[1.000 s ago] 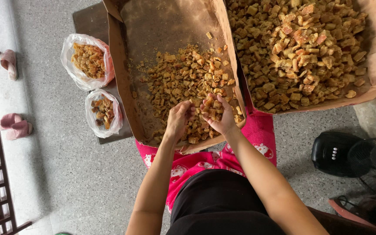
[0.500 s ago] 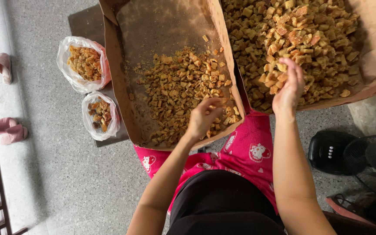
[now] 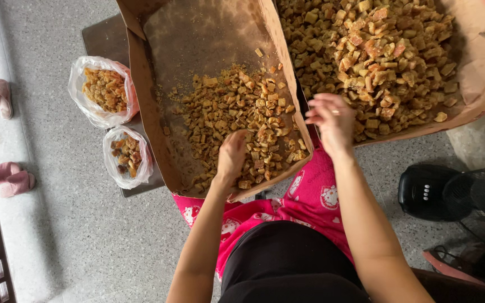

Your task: The person sorts small, cubed food items by hand, picking them from a large cardboard box and transferring them into smaller plastic bags placed on the floor.

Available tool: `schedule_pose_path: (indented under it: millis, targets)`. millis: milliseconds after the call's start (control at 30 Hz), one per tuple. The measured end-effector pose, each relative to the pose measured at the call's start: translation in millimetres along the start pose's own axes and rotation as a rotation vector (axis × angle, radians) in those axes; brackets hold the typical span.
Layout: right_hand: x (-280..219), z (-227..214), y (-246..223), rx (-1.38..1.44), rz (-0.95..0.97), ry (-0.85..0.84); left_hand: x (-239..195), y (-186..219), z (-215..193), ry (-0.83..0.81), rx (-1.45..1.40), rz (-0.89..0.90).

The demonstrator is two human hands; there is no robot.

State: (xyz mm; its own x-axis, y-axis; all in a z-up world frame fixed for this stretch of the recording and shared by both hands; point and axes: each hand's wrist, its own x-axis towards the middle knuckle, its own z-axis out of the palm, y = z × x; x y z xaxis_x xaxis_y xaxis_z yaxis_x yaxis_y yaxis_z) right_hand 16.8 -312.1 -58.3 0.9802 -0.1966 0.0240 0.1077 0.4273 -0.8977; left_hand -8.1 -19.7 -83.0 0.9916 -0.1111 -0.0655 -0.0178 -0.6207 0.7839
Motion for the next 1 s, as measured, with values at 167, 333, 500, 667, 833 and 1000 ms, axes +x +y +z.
schedule_pose_path:
  millis: [167, 333, 500, 667, 833, 1000]
  targets:
    - [19, 37, 87, -1.131, -0.147, -0.384, -39, -46, 4, 0.075, 0.259, 0.081]
    - [51, 52, 121, -1.771, 0.004, -0.464, -45, -50, 11, 0.134, 0.17, 0.141]
    - [56, 73, 106, -1.799, 0.464, -0.471, -41, -49, 6, 0.099, 0.09, 0.078]
    - [46, 56, 104, -1.442, 0.238, -0.44, -41, -53, 13, 0.117, 0.102, 0.043]
    - [33, 47, 97, -0.358, 0.325, -0.287, -38, -50, 10, 0.183, 0.061, 0.057]
    - [-13, 40, 79, 0.226, 0.617, -0.083, -12, -35, -4, 0.184, -0.118, -0.094]
